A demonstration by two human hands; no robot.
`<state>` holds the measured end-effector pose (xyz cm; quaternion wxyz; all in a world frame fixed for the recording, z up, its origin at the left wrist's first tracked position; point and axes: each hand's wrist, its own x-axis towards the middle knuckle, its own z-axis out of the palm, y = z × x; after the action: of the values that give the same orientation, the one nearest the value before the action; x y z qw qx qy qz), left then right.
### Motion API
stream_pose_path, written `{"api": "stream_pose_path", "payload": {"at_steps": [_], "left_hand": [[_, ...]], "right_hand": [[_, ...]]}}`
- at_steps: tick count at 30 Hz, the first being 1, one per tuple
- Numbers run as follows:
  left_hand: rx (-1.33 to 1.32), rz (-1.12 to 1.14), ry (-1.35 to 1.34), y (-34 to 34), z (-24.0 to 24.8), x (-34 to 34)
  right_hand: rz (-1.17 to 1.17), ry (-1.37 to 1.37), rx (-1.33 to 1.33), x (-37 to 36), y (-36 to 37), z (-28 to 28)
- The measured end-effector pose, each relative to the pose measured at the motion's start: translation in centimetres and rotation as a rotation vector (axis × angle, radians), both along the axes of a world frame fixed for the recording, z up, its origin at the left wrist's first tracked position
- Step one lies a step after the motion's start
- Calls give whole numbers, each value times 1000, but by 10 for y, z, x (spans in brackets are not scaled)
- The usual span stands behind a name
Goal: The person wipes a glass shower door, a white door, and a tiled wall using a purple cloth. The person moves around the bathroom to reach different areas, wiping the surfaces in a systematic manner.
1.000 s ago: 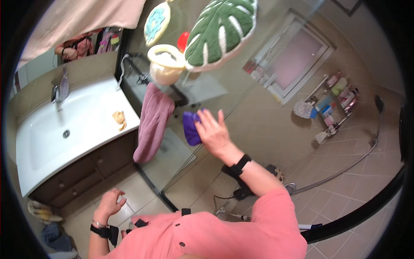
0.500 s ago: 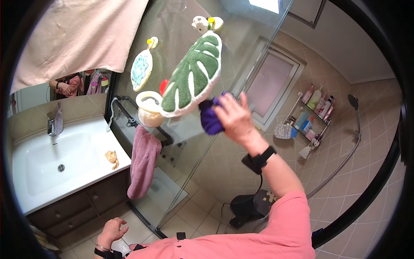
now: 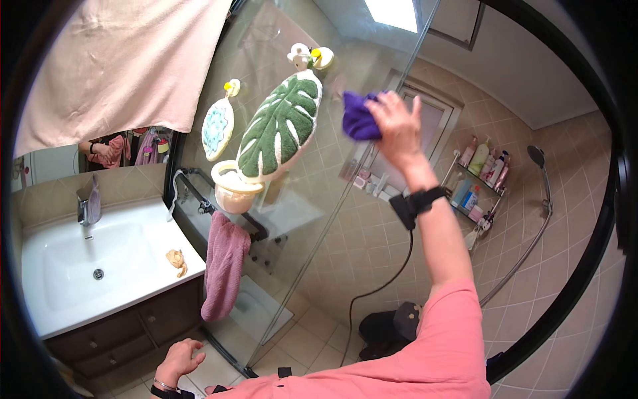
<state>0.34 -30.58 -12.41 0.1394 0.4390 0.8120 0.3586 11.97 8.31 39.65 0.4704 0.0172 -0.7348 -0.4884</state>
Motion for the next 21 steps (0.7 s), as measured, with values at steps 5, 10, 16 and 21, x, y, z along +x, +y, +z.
{"api": "stream_pose_path", "payload": {"at_steps": [5, 10, 16, 21], "left_hand": [[-38, 14, -45, -10, -19, 0], [-82, 37, -54, -13, -14, -1], [-89, 1, -19, -14, -23, -5], [-94, -32, 37, -6, -13, -7]], "right_hand": [[-22, 282, -105, -18, -2, 63], [52, 131, -67, -19, 1, -10], [175, -271, -78, 5, 11, -146], [145, -46, -373, -15, 31, -94]]}}
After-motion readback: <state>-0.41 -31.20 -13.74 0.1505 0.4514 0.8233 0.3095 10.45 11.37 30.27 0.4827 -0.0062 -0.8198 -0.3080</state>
